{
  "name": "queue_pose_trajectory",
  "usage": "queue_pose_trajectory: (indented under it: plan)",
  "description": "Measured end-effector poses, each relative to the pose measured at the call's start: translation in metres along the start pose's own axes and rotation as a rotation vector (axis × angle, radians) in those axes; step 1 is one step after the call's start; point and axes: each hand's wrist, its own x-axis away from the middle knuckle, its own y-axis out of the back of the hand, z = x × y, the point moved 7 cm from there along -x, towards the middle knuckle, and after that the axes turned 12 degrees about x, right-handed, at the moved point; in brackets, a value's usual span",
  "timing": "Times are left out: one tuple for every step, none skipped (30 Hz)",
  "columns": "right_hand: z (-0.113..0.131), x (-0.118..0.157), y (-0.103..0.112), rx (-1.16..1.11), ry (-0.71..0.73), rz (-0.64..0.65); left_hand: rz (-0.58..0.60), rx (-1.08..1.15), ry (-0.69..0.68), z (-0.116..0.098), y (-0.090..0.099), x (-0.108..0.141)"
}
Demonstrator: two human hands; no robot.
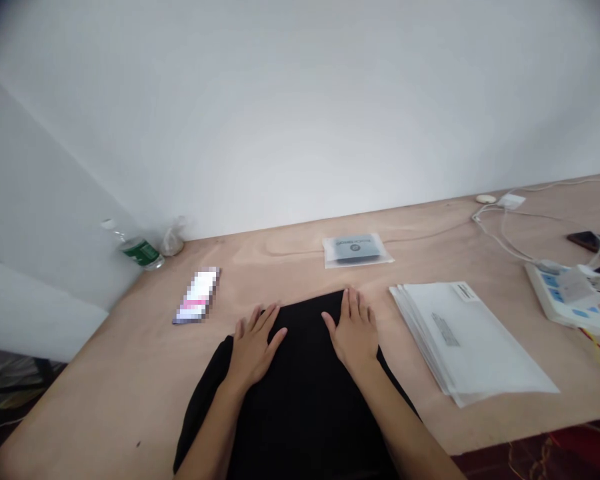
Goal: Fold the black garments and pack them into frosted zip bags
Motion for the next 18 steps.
queue_pose_trajectory:
  plan:
    - [-0.001, 0.000, -0.001, -0.041, -0.016, 0.007, 0.003, 0.005, -0.001, 0.001, -0.001, 0.000]
    - [-0.001, 0.000, -0.001, -0.083, -0.031, 0.014, 0.005, 0.010, -0.003, 0.001, -0.001, -0.001]
    - [-0.002, -0.001, 0.000, -0.127, -0.047, 0.023, 0.006, 0.014, -0.004, 0.001, -0.001, -0.001]
    - [-0.004, -0.003, 0.001, -0.176, -0.063, 0.032, 0.006, 0.017, -0.003, 0.000, -0.001, -0.002]
    - [-0.007, -0.007, 0.003, -0.233, -0.083, 0.041, 0.004, 0.018, -0.001, -0.001, 0.000, -0.002]
    - [-0.011, -0.013, 0.005, -0.296, -0.109, 0.050, -0.001, 0.019, 0.003, -0.003, 0.002, -0.002]
    - [-0.018, -0.020, 0.008, -0.365, -0.142, 0.058, -0.010, 0.018, 0.004, -0.008, 0.005, 0.000]
    - [-0.026, -0.029, 0.010, -0.441, -0.183, 0.066, -0.021, 0.016, -0.002, -0.014, 0.008, 0.002]
    - [-0.035, -0.040, 0.011, -0.525, -0.235, 0.076, -0.030, 0.016, -0.019, -0.022, 0.011, 0.005]
    - [-0.045, -0.050, 0.011, -0.615, -0.293, 0.091, -0.031, 0.019, -0.050, -0.032, 0.013, 0.009]
    - [-0.055, -0.061, 0.009, -0.712, -0.355, 0.111, -0.017, 0.028, -0.097, -0.043, 0.014, 0.013]
    - [-0.063, -0.071, 0.006, -0.811, -0.413, 0.136, 0.011, 0.045, -0.150, -0.055, 0.013, 0.019]
    - [-0.070, -0.080, 0.001, -0.909, -0.467, 0.161, 0.053, 0.069, -0.203, -0.065, 0.010, 0.025]
    - [-0.075, -0.088, -0.003, -1.003, -0.515, 0.185, 0.099, 0.096, -0.244, -0.074, 0.007, 0.031]
    - [-0.078, -0.095, -0.008, -1.089, -0.556, 0.204, 0.143, 0.124, -0.270, -0.079, 0.003, 0.036]
    - [-0.080, -0.100, -0.012, -1.168, -0.590, 0.216, 0.182, 0.149, -0.281, -0.082, -0.001, 0.040]
    - [-0.080, -0.104, -0.015, -1.237, -0.619, 0.222, 0.212, 0.172, -0.278, -0.083, -0.004, 0.043]
    - [-0.080, -0.107, -0.017, -1.297, -0.641, 0.221, 0.235, 0.191, -0.269, -0.081, -0.007, 0.046]
